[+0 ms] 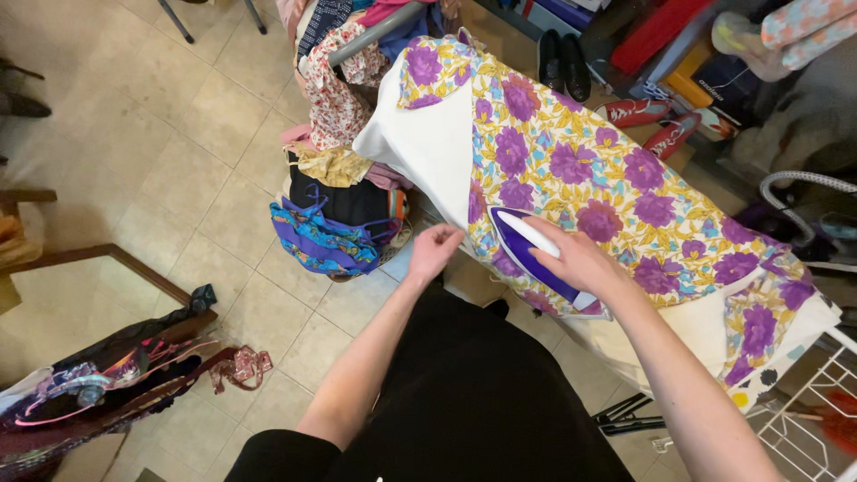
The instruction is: The person irons a floral patterned garment on an ironing board using a purple iron, smoothing the fabric by hand and then folding the item.
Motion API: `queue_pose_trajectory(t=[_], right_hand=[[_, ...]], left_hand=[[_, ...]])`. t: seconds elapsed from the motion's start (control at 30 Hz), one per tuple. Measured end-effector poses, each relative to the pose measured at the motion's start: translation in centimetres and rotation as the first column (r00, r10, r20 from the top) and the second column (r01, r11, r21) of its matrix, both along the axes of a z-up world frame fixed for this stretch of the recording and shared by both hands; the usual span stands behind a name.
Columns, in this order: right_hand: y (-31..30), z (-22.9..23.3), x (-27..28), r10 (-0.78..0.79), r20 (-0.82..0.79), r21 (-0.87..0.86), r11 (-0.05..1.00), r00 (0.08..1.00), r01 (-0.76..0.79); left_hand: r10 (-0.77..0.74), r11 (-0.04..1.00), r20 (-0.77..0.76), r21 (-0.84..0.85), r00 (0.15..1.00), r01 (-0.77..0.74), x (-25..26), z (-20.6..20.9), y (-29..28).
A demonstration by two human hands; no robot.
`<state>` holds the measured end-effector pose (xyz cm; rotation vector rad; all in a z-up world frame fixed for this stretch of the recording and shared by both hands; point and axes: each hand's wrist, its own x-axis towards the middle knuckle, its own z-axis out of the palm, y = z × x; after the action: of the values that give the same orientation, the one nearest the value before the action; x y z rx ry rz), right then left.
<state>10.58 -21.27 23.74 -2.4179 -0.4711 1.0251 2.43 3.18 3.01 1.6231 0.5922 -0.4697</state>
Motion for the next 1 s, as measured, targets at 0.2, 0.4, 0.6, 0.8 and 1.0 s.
queue_pose_trajectory(t=[0.2, 0.4, 0.6, 0.8, 1.0], right_hand=[[0.0, -0.1, 0.6, -0.077, 0.022, -0.099, 0.992, 0.997, 0.079], [0.4, -0.3, 1.2, -0.284, 0.068, -0.091, 0.953, 0.956, 0.290], [0.2, -2.8, -0.6, -0.079, -0.090, -0.091, 0.993, 0.993, 0.071], [0.4, -1.1, -1.0, -0.046, -0.063, -0.048, 0.998, 0.997, 0.043], [0.1, -1.2, 2.1, -0.329, 0.058, -0.086, 0.939, 0.943, 0.333]], left_hand=[[-0.320, 0.834, -0.087, 0.446, 0.943, 0.324, 7.3, 8.5, 0.6], [-0.368, 0.820, -0.090, 0.437, 0.925, 0.369, 9.6, 2.1, 1.9], [-0.330, 0.856, -0.066, 0.400, 0.942, 0.328, 8.9, 3.0, 2.7], [-0.372, 0.839, -0.113, 0.383, 0.921, 0.386, 10.1, 3.7, 3.1], [-0.348, 0.837, -0.102, 0.414, 0.932, 0.358, 17.8, 3.5, 4.0]])
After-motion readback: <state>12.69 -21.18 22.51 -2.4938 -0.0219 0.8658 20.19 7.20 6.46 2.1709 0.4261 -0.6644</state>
